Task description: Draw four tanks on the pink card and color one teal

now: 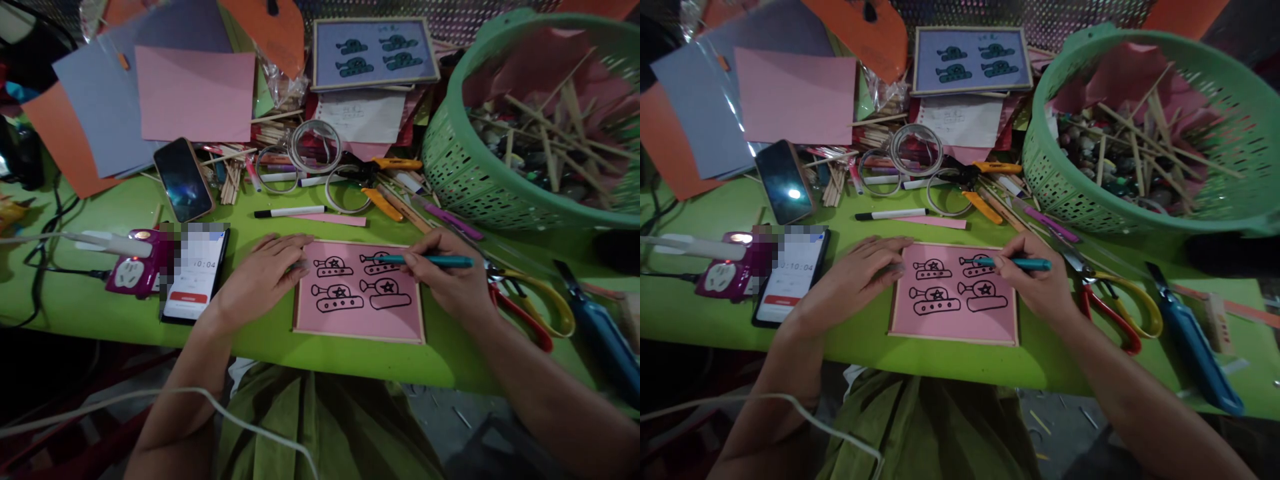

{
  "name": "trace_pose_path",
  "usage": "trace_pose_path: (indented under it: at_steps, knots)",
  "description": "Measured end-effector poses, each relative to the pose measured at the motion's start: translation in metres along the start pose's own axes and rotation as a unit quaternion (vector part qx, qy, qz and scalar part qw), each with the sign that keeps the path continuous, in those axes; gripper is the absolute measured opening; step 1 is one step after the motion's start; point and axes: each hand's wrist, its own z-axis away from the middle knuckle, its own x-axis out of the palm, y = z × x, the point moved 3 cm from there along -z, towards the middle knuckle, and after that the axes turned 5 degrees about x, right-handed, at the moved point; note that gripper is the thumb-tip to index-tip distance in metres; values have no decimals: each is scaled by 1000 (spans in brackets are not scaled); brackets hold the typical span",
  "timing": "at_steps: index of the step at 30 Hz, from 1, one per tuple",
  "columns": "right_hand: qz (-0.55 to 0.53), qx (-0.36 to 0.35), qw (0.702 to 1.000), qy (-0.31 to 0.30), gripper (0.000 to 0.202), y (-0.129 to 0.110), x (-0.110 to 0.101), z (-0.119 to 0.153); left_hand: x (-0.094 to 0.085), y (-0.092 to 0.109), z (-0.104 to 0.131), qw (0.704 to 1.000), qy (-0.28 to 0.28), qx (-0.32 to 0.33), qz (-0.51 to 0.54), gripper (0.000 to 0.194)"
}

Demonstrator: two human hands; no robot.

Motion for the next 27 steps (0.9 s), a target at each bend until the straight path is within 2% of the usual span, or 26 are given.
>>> trace_pose_path:
  at_steps: [18, 27]
  knots:
    - [-3, -8, 1000, -3, 14, -3, 2, 0, 0, 0, 0, 1000, 2, 6, -10, 28]
    - [-34, 0, 999, -25, 13, -4, 5, 1, -1, 0, 0, 1000, 2, 2, -6, 26]
